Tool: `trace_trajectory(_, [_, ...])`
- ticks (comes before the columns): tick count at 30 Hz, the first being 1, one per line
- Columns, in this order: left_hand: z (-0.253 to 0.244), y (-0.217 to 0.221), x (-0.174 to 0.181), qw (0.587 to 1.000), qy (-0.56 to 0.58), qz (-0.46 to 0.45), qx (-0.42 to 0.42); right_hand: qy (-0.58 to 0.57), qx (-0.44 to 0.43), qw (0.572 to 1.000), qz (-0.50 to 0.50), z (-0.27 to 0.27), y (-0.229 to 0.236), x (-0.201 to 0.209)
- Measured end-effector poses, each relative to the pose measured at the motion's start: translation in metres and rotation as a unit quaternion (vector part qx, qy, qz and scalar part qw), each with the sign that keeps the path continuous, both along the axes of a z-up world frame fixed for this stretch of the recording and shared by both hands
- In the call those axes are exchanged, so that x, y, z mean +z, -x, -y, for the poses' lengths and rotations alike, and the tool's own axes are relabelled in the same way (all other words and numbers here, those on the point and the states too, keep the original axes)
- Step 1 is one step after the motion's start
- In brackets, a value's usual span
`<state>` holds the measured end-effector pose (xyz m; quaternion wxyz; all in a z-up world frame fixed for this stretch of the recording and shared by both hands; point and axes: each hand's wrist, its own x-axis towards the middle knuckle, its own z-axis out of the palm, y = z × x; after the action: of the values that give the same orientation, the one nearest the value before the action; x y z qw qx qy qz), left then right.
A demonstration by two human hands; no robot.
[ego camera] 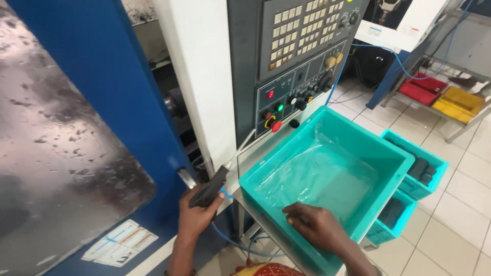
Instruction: Operating a CNC lathe to machine metal rings, including loading parts and using an air gun for cleaning.
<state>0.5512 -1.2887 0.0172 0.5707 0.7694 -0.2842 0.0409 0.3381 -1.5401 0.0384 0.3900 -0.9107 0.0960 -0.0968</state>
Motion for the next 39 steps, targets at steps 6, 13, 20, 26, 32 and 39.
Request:
trace_trajectory(6, [0.005,0.004,0.002,0.998,-0.006,-0.029,0.049,0.011,0.014,1.0,0.008,0.026,0.0,-0.008])
trace_trajectory(13, [0.008,0.003,0.005,0.993,-0.074,-0.036,0.085,-0.025,0.081,0.996,0.018,0.037,-0.017,0.006])
trace_trajectory(20, [0.003,0.001,0.005,0.996,-0.068,-0.016,0.051,0.173,0.14,0.965,0.138,0.108,-0.049,0.068])
trace_trajectory(26, [0.003,0.001,0.006,0.997,-0.063,0.023,0.038,0.314,0.058,0.882,0.346,0.124,-0.068,0.158])
trace_trajectory(32, [0.007,0.006,0.004,0.996,-0.049,0.032,0.063,0.312,0.043,0.778,0.544,0.109,-0.057,0.21])
trace_trajectory(39, [0.006,0.001,-0.004,0.992,-0.075,0.068,0.075,0.297,0.023,0.783,0.546,0.127,-0.055,0.204])
